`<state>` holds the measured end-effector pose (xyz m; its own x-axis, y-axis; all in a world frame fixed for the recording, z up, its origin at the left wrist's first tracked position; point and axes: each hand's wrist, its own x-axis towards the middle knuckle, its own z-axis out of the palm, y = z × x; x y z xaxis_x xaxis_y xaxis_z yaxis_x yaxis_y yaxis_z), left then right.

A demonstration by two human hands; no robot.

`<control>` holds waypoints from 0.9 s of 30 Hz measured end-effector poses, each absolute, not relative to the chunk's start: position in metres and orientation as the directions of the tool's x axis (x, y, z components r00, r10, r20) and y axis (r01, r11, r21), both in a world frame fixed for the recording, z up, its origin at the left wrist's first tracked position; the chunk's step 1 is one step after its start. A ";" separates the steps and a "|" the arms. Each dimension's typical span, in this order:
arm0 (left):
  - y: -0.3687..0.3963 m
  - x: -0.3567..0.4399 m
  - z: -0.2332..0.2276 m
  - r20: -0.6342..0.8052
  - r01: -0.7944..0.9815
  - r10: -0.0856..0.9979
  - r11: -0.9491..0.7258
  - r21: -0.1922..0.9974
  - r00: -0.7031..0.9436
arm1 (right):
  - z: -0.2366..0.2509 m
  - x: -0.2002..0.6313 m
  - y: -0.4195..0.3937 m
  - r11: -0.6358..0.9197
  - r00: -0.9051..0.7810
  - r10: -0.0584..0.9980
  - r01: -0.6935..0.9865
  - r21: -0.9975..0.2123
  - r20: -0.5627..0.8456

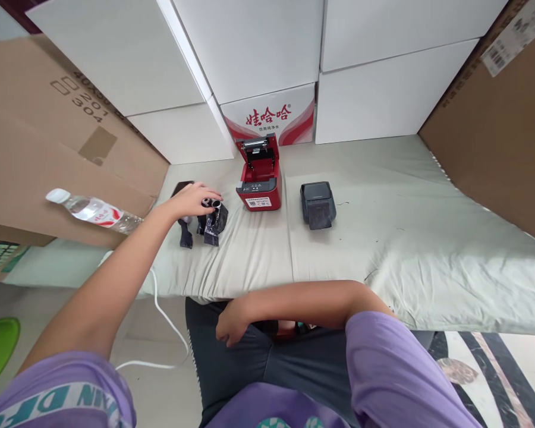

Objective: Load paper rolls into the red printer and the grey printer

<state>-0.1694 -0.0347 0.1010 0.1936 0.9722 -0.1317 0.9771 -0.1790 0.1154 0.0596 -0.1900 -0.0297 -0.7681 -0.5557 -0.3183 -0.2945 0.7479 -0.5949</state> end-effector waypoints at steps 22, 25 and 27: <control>0.064 -0.081 0.126 0.105 0.808 0.982 -0.186 0.558 0.154 | -0.047 0.048 -0.193 0.685 -0.762 -0.594 -0.309 -0.660 -0.259; 0.085 -0.070 0.126 0.063 0.863 0.983 -0.181 0.472 0.172 | -0.048 0.047 -0.193 0.675 -0.747 -0.608 -0.310 -0.670 -0.268; 0.094 -0.066 0.126 0.013 0.887 0.976 -0.202 0.415 0.216 | -0.048 0.045 -0.193 0.663 -0.731 -0.626 -0.315 -0.679 -0.272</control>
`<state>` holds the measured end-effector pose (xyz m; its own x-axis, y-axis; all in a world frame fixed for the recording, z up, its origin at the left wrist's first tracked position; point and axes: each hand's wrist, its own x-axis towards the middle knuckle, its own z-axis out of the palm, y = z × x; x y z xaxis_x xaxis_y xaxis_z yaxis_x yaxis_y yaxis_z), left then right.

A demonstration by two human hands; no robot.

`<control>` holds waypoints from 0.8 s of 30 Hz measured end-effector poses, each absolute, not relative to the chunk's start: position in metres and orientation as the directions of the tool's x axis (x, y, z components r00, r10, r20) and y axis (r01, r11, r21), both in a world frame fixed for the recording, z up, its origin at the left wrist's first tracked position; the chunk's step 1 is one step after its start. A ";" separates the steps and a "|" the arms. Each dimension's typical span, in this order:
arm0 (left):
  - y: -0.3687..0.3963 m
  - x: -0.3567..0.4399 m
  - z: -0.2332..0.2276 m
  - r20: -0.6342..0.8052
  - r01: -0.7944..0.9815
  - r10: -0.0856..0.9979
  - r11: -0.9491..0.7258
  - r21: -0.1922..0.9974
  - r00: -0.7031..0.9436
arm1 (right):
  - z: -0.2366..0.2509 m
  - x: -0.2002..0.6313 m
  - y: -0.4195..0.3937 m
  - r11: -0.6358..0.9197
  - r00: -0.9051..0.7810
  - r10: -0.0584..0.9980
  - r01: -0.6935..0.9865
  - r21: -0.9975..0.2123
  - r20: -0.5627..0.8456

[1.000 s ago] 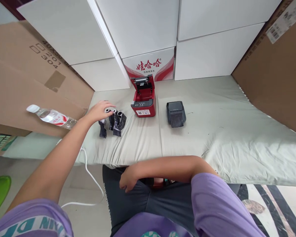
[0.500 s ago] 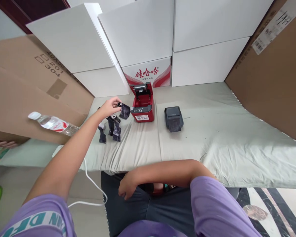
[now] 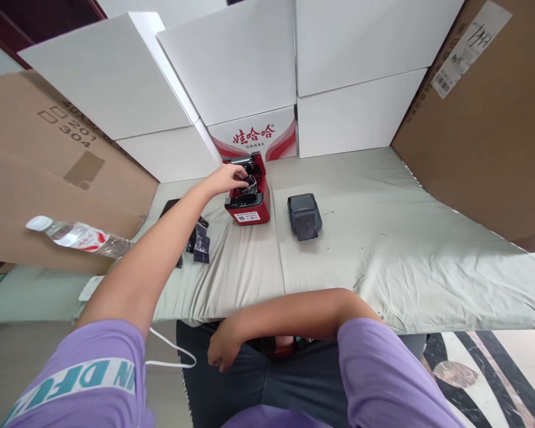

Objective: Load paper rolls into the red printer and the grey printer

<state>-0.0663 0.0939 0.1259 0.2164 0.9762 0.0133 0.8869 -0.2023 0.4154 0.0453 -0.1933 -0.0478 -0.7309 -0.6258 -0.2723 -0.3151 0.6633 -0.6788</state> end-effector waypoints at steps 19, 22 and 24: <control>0.088 -0.047 0.120 -0.070 0.936 0.967 -0.216 0.277 0.243 | -0.048 0.044 -0.193 0.643 -0.716 -0.646 -0.323 -0.694 -0.265; 0.069 -0.051 0.128 -0.173 0.907 0.937 -0.229 0.353 0.304 | -0.046 0.045 -0.192 0.639 -0.726 -0.636 -0.306 -0.706 -0.261; 0.057 -0.054 0.131 -0.178 0.893 0.920 -0.270 0.359 0.349 | -0.045 0.045 -0.191 0.638 -0.731 -0.632 -0.303 -0.708 -0.257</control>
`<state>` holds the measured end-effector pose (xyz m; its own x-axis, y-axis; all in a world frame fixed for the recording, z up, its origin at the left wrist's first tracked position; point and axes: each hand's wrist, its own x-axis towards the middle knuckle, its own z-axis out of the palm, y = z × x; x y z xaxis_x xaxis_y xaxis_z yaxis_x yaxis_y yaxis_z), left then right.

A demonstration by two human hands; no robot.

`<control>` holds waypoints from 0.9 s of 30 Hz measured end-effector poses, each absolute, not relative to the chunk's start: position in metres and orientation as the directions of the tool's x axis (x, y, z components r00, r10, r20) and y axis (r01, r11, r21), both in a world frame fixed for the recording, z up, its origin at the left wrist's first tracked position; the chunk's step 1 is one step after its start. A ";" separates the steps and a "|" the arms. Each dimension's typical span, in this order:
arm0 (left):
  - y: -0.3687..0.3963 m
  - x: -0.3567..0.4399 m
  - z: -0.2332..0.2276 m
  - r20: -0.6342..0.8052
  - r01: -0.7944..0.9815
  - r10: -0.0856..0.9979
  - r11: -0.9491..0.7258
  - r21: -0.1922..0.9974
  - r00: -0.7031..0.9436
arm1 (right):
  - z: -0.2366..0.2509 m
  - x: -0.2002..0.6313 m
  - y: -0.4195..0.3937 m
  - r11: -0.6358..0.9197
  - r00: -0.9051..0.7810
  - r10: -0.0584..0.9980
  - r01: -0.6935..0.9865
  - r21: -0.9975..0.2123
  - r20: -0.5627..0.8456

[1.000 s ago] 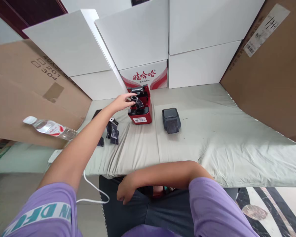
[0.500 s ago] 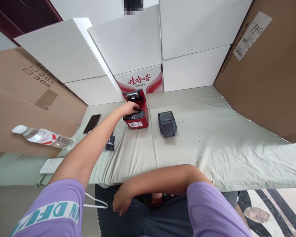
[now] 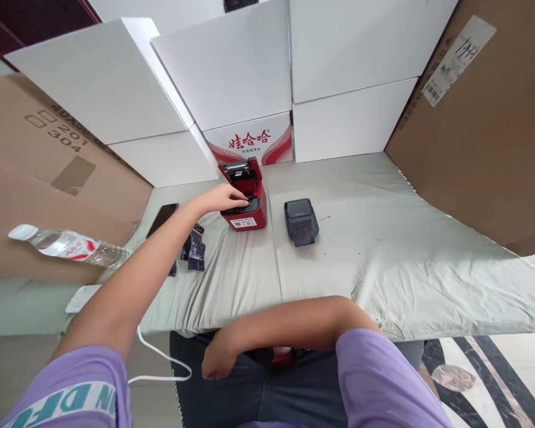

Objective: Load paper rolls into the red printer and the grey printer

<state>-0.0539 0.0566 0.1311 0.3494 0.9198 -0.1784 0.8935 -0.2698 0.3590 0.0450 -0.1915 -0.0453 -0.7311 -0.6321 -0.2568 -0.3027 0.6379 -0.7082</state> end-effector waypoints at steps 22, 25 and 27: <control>0.055 -0.036 0.158 0.075 0.974 0.996 -0.060 0.218 0.045 | -0.033 0.047 -0.191 0.649 -0.720 -0.624 -0.263 -0.714 -0.303; 0.049 -0.034 0.158 -0.015 0.981 0.996 -0.087 0.176 0.091 | -0.029 0.048 -0.191 0.652 -0.725 -0.608 -0.225 -0.724 -0.323; 0.050 -0.033 0.157 -0.016 0.984 0.995 -0.098 0.152 0.101 | -0.028 0.049 -0.191 0.656 -0.721 -0.610 -0.227 -0.720 -0.329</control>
<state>-0.0326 0.0503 0.1568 0.1012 0.9947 -0.0162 0.9836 -0.0976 0.1517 0.0486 -0.1908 -0.0280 -0.7209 -0.6100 -0.3288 -0.2267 0.6560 -0.7199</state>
